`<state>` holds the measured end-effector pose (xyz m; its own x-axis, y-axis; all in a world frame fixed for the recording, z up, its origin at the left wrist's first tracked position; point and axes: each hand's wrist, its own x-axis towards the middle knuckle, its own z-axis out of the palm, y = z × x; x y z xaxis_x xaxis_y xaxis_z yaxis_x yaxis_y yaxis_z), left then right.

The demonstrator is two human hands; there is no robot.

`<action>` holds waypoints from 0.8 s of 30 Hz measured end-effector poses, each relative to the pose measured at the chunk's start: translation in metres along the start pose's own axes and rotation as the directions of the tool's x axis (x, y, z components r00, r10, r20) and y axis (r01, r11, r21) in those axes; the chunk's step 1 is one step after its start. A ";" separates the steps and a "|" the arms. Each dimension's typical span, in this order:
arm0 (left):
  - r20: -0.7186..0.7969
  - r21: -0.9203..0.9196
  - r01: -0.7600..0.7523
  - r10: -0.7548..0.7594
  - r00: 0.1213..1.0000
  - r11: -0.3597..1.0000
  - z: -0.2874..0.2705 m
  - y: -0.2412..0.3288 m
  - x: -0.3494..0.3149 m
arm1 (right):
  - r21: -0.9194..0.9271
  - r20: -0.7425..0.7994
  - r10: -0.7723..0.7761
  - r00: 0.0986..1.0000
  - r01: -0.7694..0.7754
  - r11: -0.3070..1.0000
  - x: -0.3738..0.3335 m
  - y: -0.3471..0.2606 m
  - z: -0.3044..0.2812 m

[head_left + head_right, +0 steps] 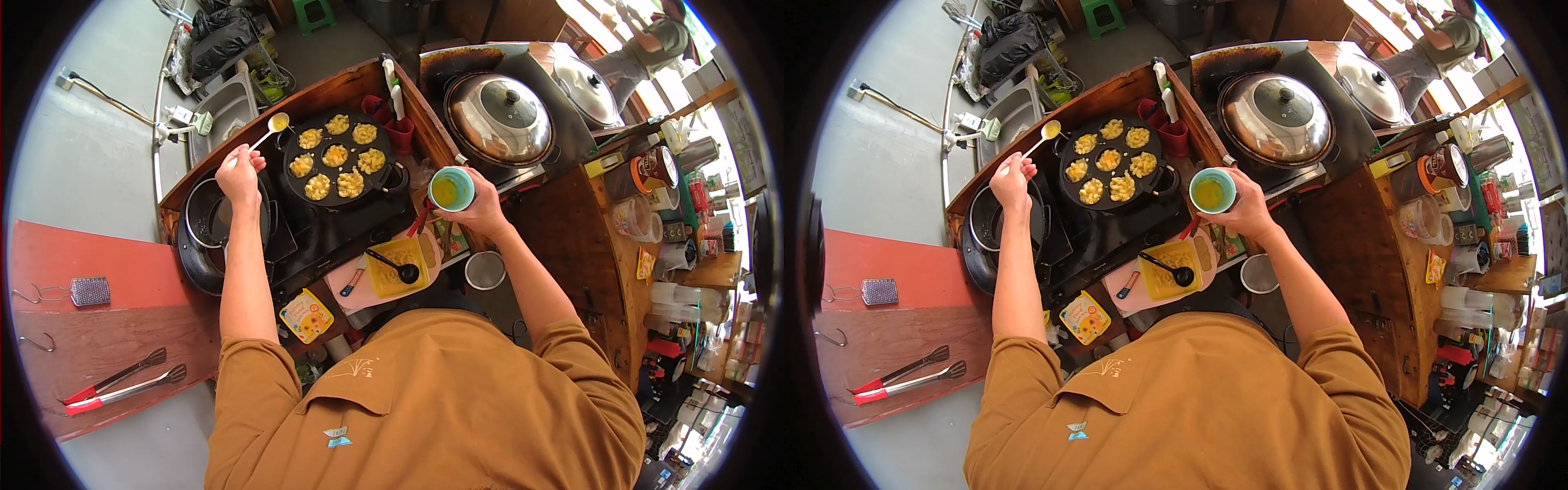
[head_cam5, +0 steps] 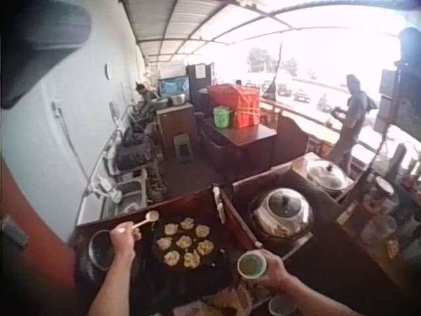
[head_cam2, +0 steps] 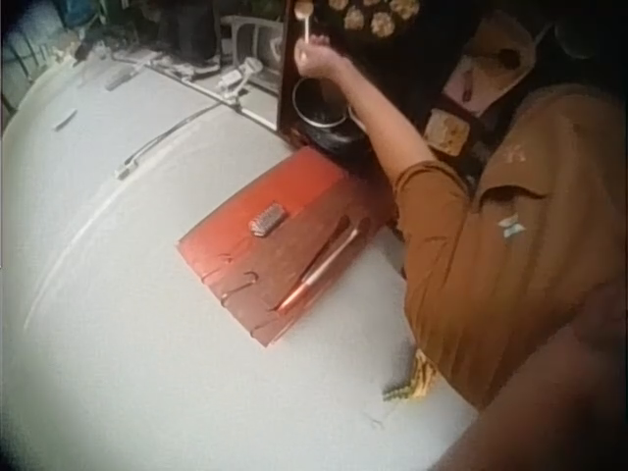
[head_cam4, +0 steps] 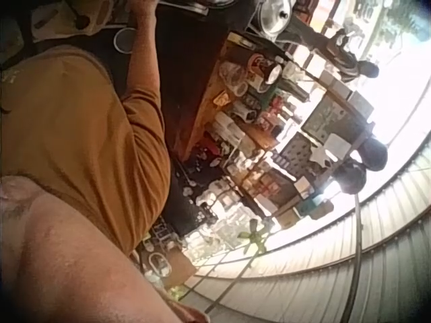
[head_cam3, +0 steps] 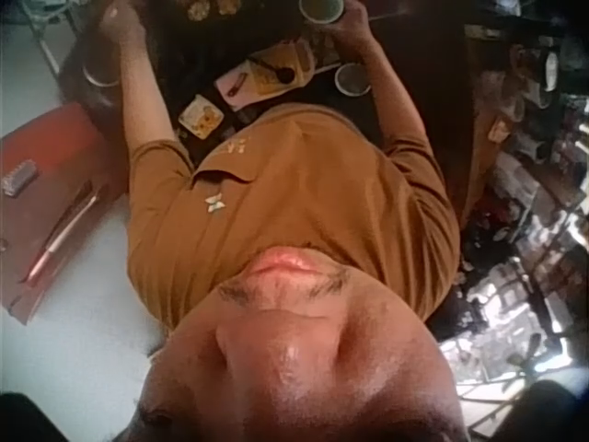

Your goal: Preparing and cooking takoyaki-style snacks in a street food stall.

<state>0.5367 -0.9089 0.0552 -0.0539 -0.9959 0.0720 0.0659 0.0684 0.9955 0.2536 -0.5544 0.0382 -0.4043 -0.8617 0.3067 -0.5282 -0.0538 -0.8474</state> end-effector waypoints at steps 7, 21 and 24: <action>0.060 0.307 -0.195 0.186 0.981 0.932 -0.017 0.005 -0.031 | -0.042 -0.009 -0.063 0.998 0.062 0.997 0.000 0.004 0.001; 0.086 0.510 -0.360 0.370 0.925 0.781 -0.027 0.001 -0.049 | -0.044 -0.018 -0.038 0.999 0.038 0.998 0.000 0.002 0.002; 0.133 0.550 -0.445 0.452 0.882 0.707 -0.027 0.003 -0.052 | -0.045 -0.020 -0.052 0.998 0.051 0.998 0.000 0.002 0.003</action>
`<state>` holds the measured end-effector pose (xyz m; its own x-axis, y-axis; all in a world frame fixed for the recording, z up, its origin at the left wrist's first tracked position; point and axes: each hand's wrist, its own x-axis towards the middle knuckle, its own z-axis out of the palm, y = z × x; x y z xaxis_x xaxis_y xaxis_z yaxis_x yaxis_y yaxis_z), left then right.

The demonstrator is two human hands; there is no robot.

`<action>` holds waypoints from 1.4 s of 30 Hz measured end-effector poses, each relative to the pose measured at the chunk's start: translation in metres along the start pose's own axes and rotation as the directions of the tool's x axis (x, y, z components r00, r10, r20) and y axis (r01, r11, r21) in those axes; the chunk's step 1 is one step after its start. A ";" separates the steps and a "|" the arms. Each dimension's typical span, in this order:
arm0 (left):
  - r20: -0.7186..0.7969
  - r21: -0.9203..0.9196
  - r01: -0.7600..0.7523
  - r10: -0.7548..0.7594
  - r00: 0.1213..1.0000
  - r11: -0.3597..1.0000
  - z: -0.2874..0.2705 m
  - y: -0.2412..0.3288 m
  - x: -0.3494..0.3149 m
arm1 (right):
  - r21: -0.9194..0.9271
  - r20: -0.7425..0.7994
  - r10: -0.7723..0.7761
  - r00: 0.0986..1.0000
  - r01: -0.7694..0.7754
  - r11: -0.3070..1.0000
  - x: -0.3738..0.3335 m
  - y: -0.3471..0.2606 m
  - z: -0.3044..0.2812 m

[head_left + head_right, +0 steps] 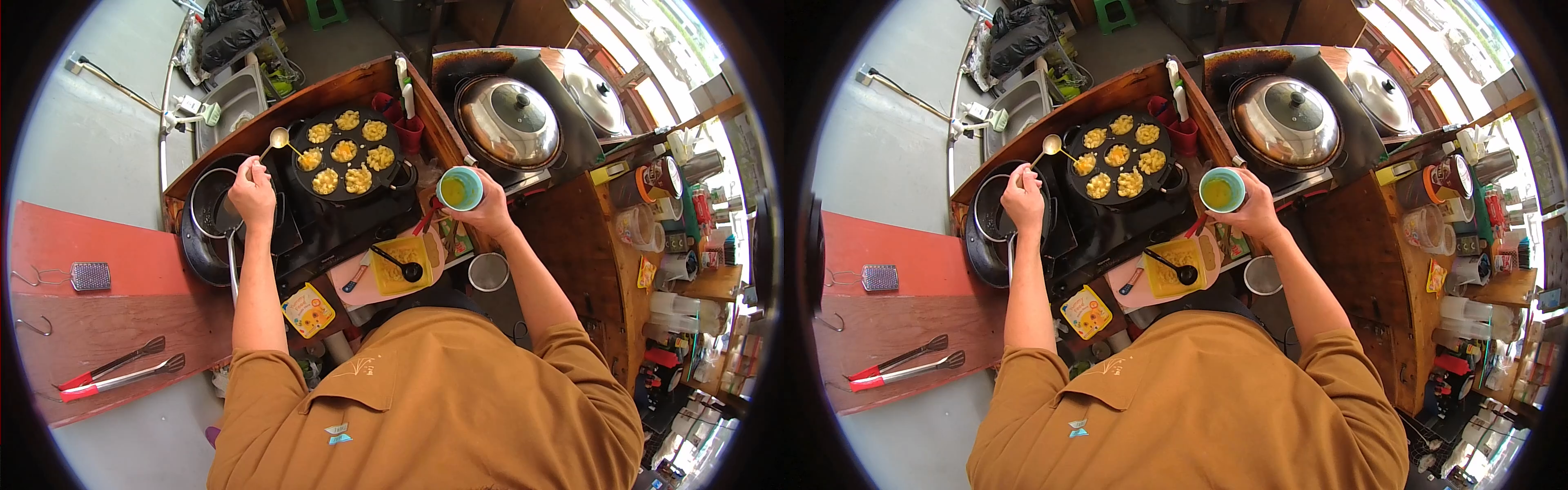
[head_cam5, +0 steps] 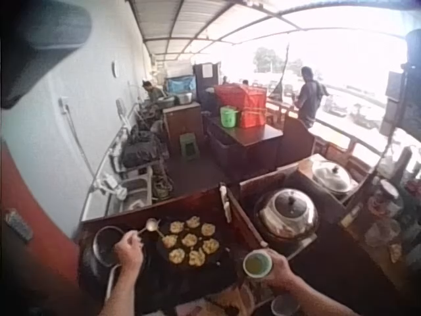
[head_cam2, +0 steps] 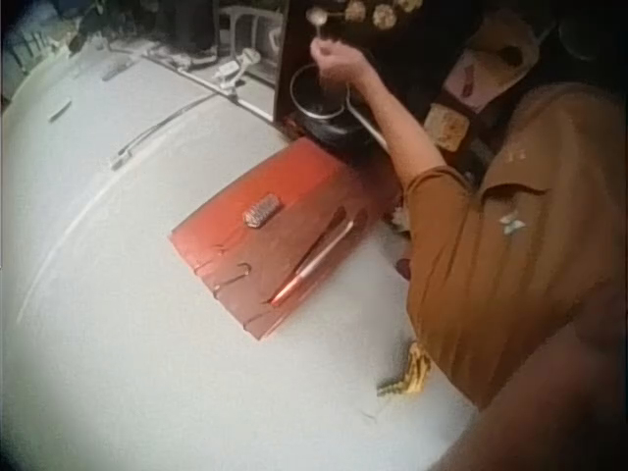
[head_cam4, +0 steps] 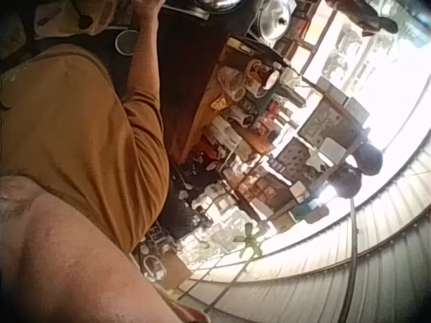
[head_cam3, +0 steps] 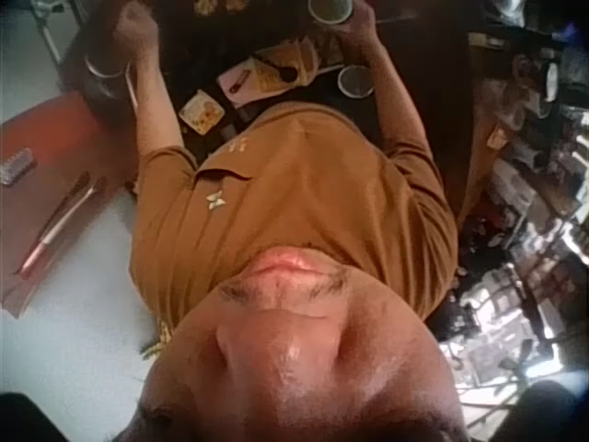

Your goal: Preparing and cooking takoyaki-style snacks in a street food stall.

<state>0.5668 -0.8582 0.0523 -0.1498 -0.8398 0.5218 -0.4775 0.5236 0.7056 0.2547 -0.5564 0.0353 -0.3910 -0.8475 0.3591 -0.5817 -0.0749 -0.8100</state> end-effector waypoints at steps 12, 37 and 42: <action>0.113 0.264 -0.452 0.439 0.892 0.852 0.000 0.013 -0.020 | -0.023 0.009 0.016 1.000 -0.015 1.000 -0.001 0.001 0.000; 0.284 -0.279 -0.309 0.386 0.878 0.909 0.024 0.109 -0.096 | -0.012 0.042 -0.093 0.995 0.093 0.996 0.080 -0.026 0.090; 0.233 -0.242 -0.349 0.404 0.885 0.905 0.039 0.103 -0.101 | -0.082 0.059 -0.172 0.983 0.176 0.981 0.085 -0.031 0.095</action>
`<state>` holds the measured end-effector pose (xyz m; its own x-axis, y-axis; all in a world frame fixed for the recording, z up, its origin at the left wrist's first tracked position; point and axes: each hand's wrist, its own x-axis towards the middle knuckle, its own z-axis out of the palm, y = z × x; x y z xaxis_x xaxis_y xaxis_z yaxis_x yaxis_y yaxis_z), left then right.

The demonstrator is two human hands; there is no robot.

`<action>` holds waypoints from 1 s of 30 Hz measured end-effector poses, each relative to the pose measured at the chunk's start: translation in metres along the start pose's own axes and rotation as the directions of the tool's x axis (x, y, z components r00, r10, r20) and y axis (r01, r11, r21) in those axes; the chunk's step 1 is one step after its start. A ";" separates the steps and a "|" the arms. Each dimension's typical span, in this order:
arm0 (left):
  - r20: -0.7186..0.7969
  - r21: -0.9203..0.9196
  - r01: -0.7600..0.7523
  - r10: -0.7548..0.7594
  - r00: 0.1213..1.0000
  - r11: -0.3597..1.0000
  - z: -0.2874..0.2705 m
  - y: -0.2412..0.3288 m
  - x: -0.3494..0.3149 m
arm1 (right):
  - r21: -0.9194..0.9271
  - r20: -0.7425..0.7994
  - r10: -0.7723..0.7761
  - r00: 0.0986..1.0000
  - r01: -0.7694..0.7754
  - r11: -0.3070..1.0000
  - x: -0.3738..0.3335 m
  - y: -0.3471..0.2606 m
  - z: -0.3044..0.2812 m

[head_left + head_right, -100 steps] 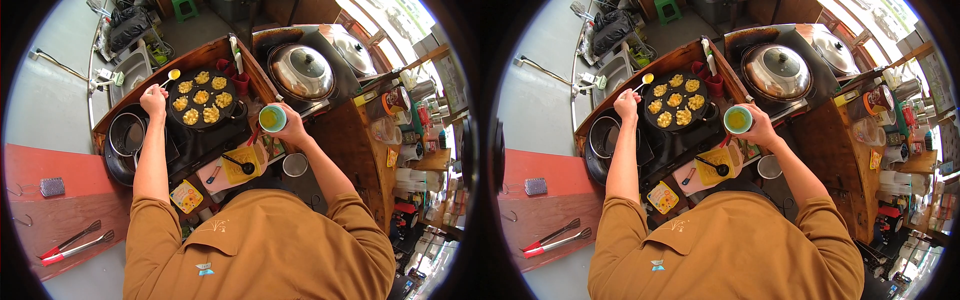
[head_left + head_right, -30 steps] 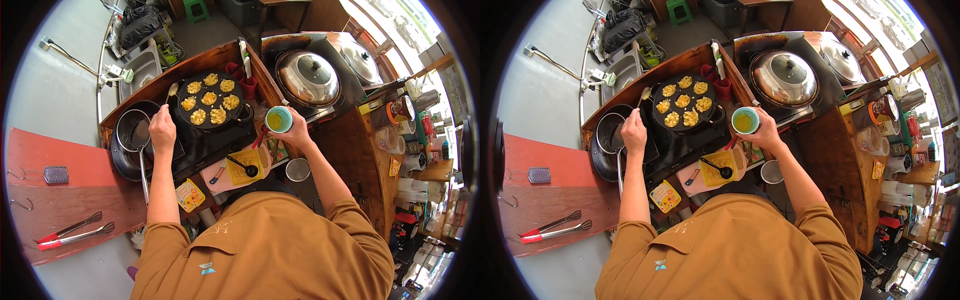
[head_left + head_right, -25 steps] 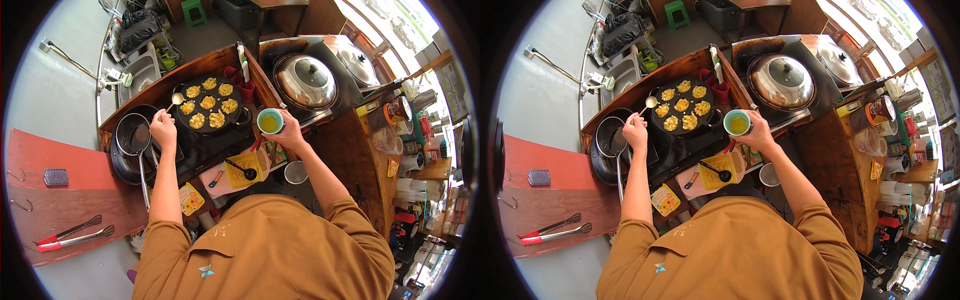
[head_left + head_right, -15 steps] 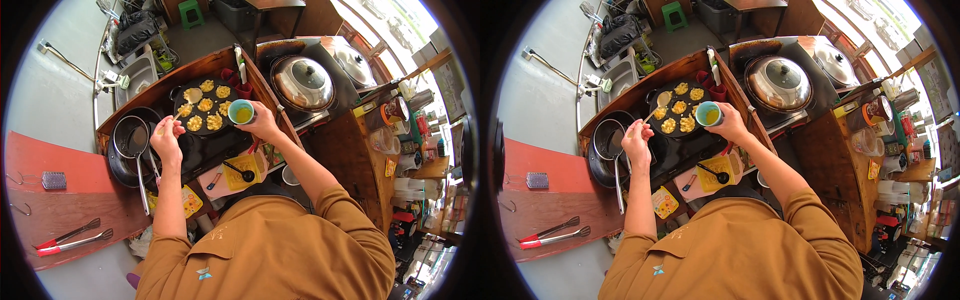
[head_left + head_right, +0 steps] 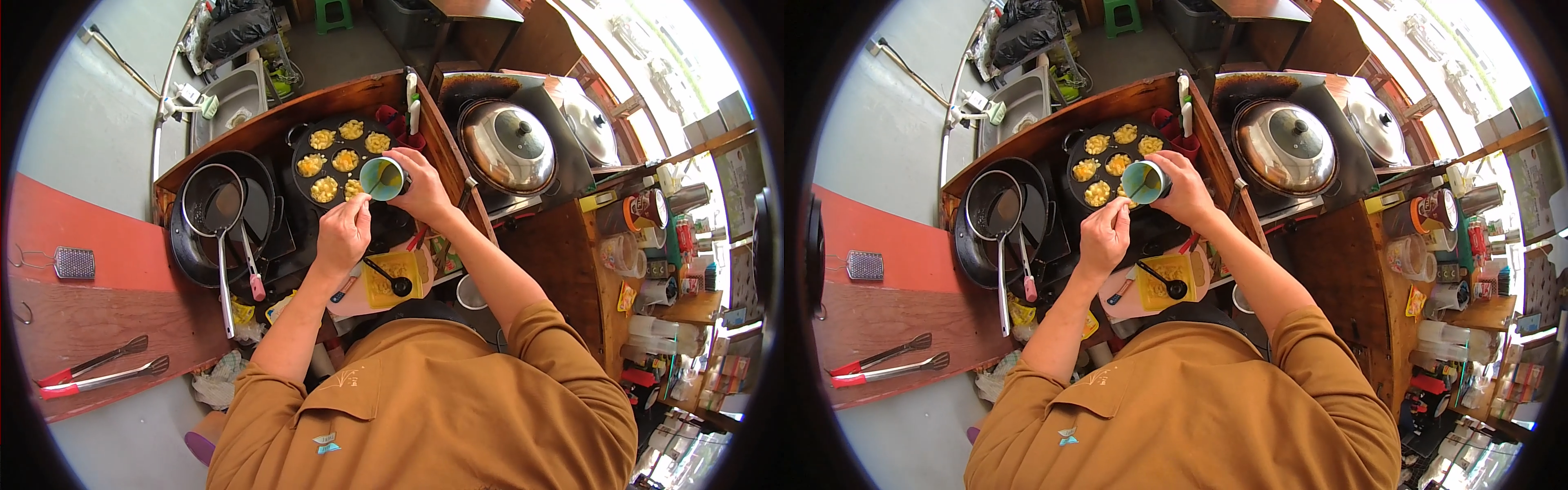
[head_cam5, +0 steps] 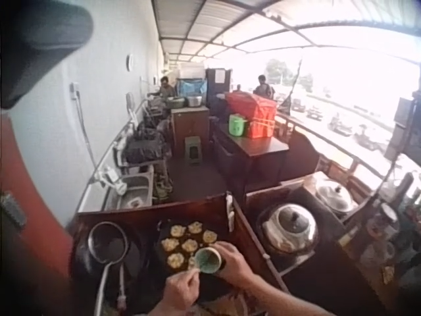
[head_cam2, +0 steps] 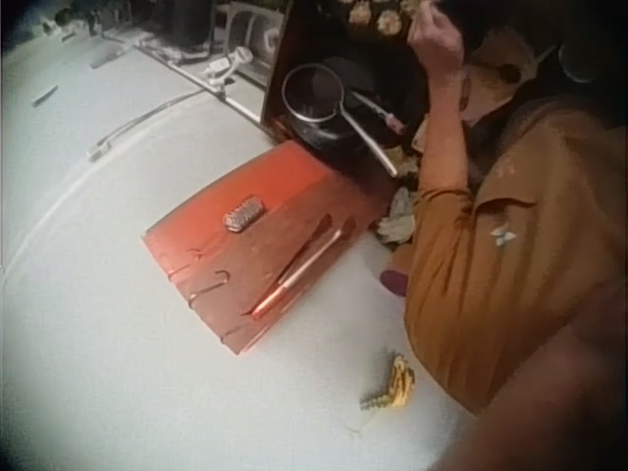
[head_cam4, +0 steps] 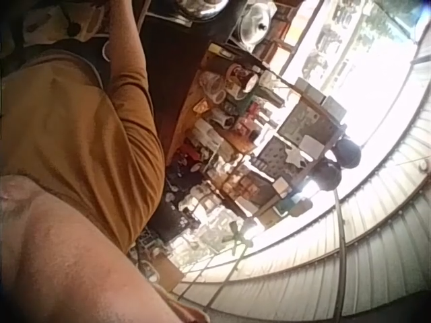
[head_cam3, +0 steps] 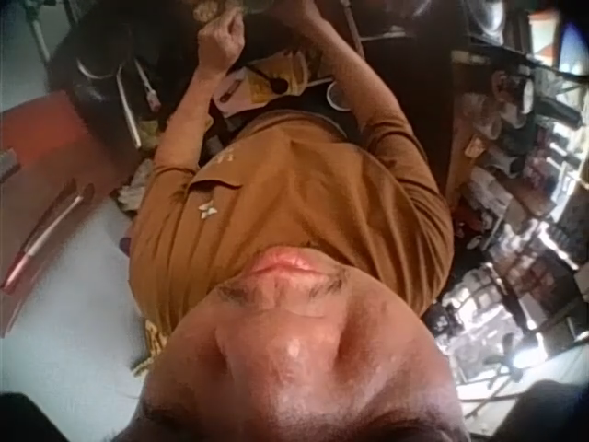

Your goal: Preparing and cooking takoyaki-style snacks in a street food stall.

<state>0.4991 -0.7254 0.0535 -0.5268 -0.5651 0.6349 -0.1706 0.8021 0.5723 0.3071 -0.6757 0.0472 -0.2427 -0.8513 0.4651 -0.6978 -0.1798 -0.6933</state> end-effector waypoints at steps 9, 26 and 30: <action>0.205 -0.659 0.663 -0.763 0.613 0.356 0.012 -0.020 0.003 | -0.052 0.038 0.066 0.997 -0.064 0.997 0.001 0.011 0.006; 0.082 -0.702 0.590 -0.778 0.623 0.399 -0.019 -0.046 0.030 | 0.011 0.039 0.412 0.910 -0.413 0.911 0.005 0.041 0.026; -0.016 -0.655 0.582 -0.779 0.627 0.482 -0.035 -0.058 0.031 | 0.107 0.082 0.418 0.905 -0.425 0.899 0.003 0.039 0.028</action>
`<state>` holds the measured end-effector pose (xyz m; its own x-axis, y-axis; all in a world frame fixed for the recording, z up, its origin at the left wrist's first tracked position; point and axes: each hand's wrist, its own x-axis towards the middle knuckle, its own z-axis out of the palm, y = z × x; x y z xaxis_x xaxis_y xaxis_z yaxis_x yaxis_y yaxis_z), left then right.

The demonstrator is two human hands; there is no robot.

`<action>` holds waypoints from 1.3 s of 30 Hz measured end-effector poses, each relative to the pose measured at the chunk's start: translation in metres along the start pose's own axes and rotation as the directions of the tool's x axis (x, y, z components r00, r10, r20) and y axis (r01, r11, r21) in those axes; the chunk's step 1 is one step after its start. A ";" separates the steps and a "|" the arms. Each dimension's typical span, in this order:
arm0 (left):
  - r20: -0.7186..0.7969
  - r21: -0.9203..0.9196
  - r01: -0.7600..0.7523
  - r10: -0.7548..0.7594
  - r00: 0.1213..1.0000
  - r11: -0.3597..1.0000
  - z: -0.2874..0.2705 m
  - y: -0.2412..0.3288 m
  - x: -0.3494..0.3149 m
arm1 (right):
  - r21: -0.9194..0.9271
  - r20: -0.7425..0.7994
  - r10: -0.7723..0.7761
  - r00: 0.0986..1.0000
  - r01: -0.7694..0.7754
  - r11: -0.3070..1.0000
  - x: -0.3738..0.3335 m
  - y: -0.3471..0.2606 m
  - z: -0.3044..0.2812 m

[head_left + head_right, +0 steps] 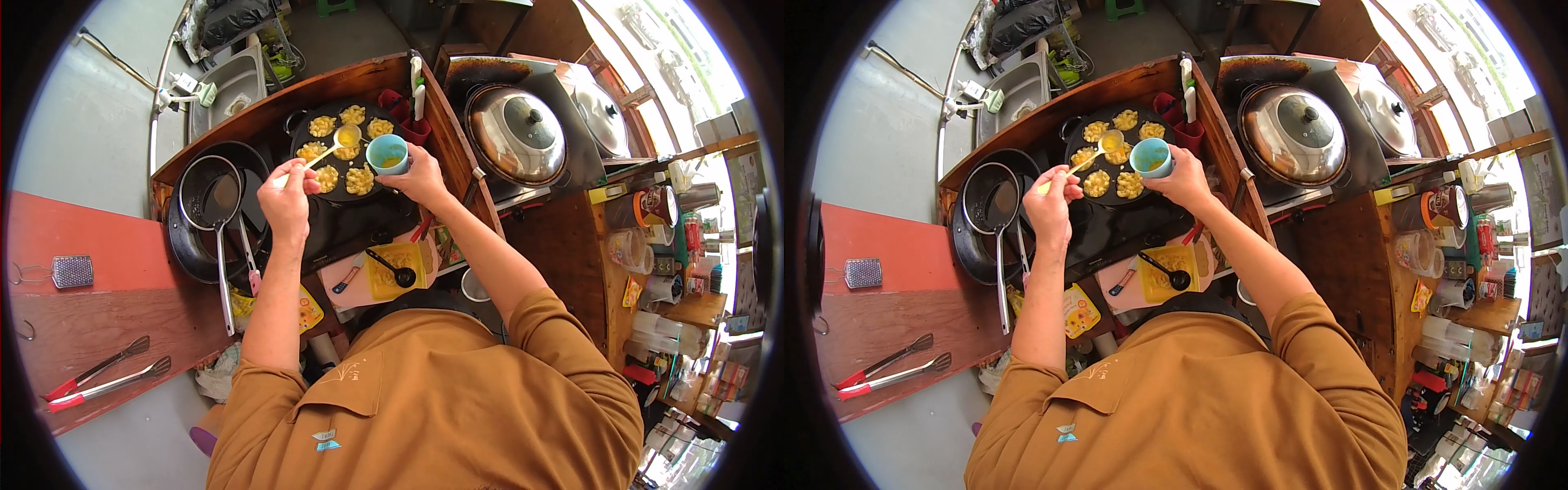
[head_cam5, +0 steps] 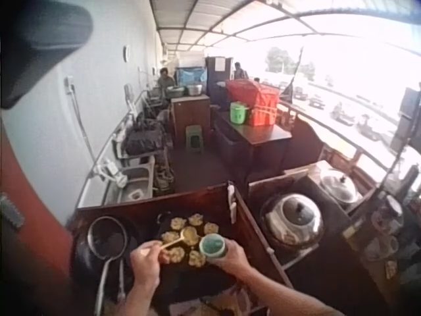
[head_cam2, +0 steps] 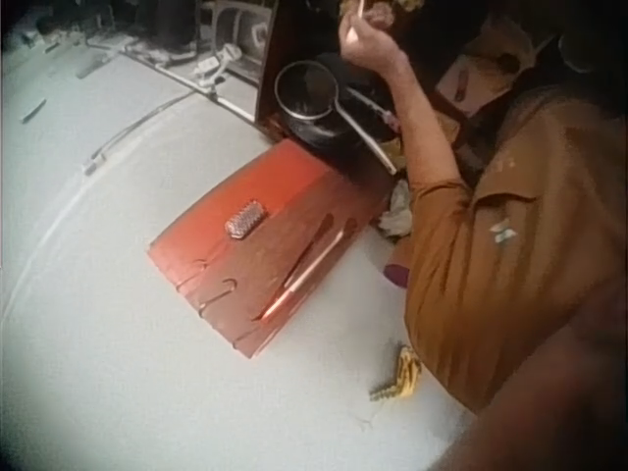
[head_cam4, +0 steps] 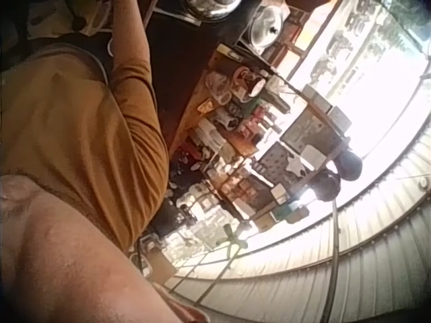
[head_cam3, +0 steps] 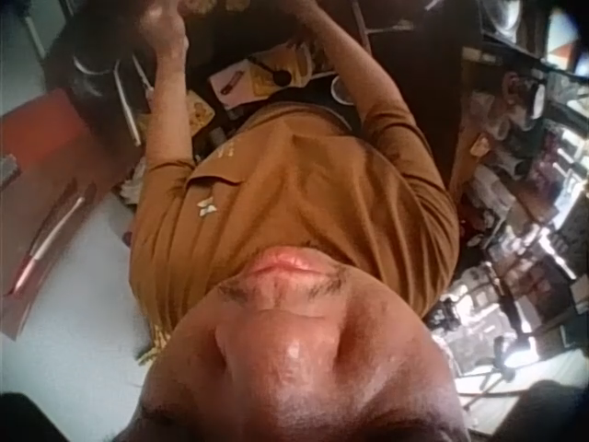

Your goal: Preparing and cooking takoyaki-style snacks in a street food stall.

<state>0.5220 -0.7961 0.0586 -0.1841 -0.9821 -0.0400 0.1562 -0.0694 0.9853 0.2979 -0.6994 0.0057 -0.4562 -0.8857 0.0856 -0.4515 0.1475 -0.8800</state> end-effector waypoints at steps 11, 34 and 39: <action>-0.114 0.104 -0.082 0.093 0.989 0.991 -0.041 -0.001 0.010 | 0.013 -0.014 0.055 0.998 -0.054 0.998 -0.022 0.009 -0.016; -0.008 0.426 -0.315 0.352 0.936 0.848 0.047 -0.058 0.118 | -0.005 -0.082 0.068 0.994 -0.069 0.998 -0.080 0.005 -0.047; 0.009 0.461 -0.322 0.358 0.934 0.827 0.057 -0.058 0.122 | -0.012 -0.101 0.081 0.992 -0.083 0.996 -0.087 0.010 -0.050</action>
<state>0.4353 -0.9018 0.0057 -0.1249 -0.9402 0.3170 -0.2592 0.3394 0.9042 0.2945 -0.5984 0.0131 -0.5665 -0.8218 0.0605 -0.4212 0.2257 -0.8784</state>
